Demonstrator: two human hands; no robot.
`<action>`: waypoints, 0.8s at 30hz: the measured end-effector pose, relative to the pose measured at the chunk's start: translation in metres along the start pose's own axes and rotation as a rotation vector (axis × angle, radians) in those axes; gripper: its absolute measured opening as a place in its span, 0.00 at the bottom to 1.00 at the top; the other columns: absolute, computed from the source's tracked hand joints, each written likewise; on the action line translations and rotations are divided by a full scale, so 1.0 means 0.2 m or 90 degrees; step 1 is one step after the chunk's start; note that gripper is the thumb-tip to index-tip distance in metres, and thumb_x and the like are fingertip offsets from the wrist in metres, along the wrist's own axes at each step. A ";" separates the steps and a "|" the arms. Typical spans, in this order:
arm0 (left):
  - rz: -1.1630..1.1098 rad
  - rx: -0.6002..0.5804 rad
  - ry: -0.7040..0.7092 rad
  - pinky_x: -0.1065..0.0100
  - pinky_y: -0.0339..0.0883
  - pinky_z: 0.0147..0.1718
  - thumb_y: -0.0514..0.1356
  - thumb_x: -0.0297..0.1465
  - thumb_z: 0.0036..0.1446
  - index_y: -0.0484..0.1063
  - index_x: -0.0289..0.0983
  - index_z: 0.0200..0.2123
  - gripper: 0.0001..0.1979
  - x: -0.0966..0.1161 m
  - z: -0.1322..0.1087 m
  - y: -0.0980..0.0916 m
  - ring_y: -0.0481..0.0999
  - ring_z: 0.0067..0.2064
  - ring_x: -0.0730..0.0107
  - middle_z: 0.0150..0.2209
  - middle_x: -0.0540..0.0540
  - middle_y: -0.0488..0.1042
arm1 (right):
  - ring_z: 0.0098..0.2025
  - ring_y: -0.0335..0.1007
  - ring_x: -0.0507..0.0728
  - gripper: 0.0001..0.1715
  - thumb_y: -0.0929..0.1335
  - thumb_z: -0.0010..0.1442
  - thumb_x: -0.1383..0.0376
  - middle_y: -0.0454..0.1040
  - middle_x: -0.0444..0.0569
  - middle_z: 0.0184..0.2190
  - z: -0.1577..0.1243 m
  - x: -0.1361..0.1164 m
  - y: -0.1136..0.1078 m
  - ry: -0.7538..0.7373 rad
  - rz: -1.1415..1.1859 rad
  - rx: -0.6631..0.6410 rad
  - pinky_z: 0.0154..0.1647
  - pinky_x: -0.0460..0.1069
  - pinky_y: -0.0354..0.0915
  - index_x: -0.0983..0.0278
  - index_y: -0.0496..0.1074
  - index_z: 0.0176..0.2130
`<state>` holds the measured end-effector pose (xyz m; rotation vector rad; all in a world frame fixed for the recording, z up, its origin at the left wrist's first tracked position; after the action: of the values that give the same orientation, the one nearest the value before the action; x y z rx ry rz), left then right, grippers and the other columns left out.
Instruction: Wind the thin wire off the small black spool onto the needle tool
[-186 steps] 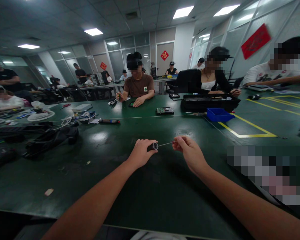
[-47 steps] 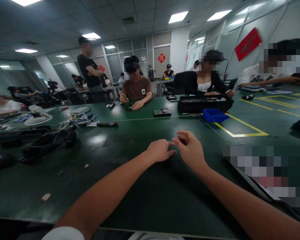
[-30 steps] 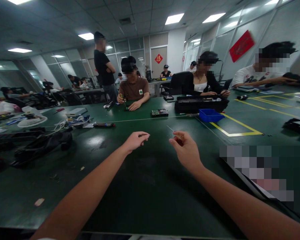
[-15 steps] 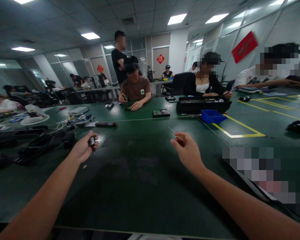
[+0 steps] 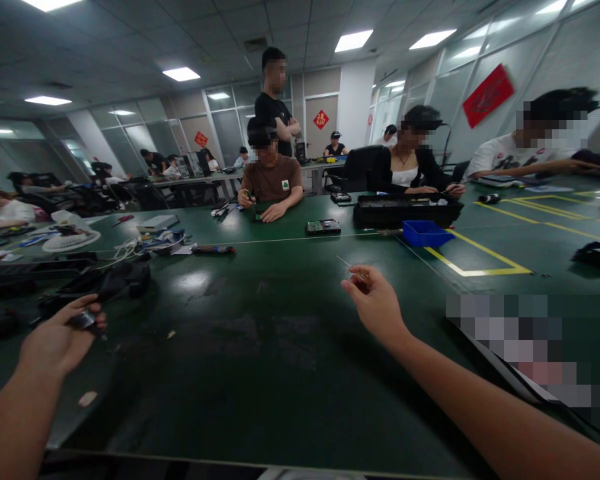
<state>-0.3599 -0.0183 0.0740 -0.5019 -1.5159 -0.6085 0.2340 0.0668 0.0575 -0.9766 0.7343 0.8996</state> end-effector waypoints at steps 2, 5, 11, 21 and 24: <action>-0.018 0.000 0.017 0.76 0.65 0.22 0.53 0.18 0.50 0.73 0.39 0.28 0.13 0.01 0.02 -0.09 0.67 0.24 0.73 0.21 0.52 0.70 | 0.35 0.73 0.60 0.16 0.68 0.60 0.58 0.74 0.48 0.33 0.00 -0.01 0.00 -0.002 -0.004 -0.001 0.38 0.57 0.69 0.61 0.70 0.47; 0.026 0.097 -0.025 0.76 0.65 0.20 0.52 0.15 0.46 0.70 0.39 0.25 0.14 -0.02 0.05 -0.24 0.67 0.22 0.73 0.19 0.54 0.69 | 0.35 0.73 0.60 0.17 0.68 0.60 0.57 0.74 0.48 0.34 0.00 0.00 0.00 -0.005 -0.009 0.000 0.39 0.57 0.69 0.61 0.70 0.47; 0.086 0.106 -0.043 0.75 0.64 0.20 0.52 0.14 0.41 0.70 0.39 0.22 0.15 -0.02 0.05 -0.31 0.67 0.22 0.72 0.18 0.53 0.69 | 0.33 0.72 0.59 0.17 0.69 0.59 0.57 0.74 0.47 0.32 0.02 0.03 0.01 -0.010 0.011 0.011 0.38 0.56 0.68 0.61 0.70 0.46; 0.110 0.121 -0.076 0.73 0.62 0.18 0.53 0.18 0.43 0.70 0.40 0.24 0.12 -0.01 0.02 -0.30 0.66 0.21 0.71 0.18 0.53 0.69 | 0.35 0.72 0.60 0.17 0.68 0.59 0.57 0.74 0.48 0.33 0.01 0.01 0.01 0.002 0.001 0.000 0.38 0.57 0.69 0.61 0.70 0.47; 0.127 0.110 -0.067 0.75 0.61 0.17 0.54 0.18 0.43 0.70 0.40 0.24 0.12 0.00 0.02 -0.29 0.66 0.20 0.72 0.18 0.54 0.69 | 0.36 0.72 0.60 0.17 0.68 0.60 0.57 0.74 0.48 0.34 0.01 0.02 0.01 -0.001 0.001 -0.004 0.39 0.57 0.69 0.61 0.70 0.48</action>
<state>-0.4009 -0.0597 0.0699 -0.5499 -1.5784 -0.2966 0.2341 0.0697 0.0550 -0.9802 0.7320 0.9045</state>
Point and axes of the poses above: each hand's wrist, its own z-axis towards the middle knuckle, its own y-axis out of the palm, x = y × z, the point moved 9 cm from there along z, towards the middle knuckle
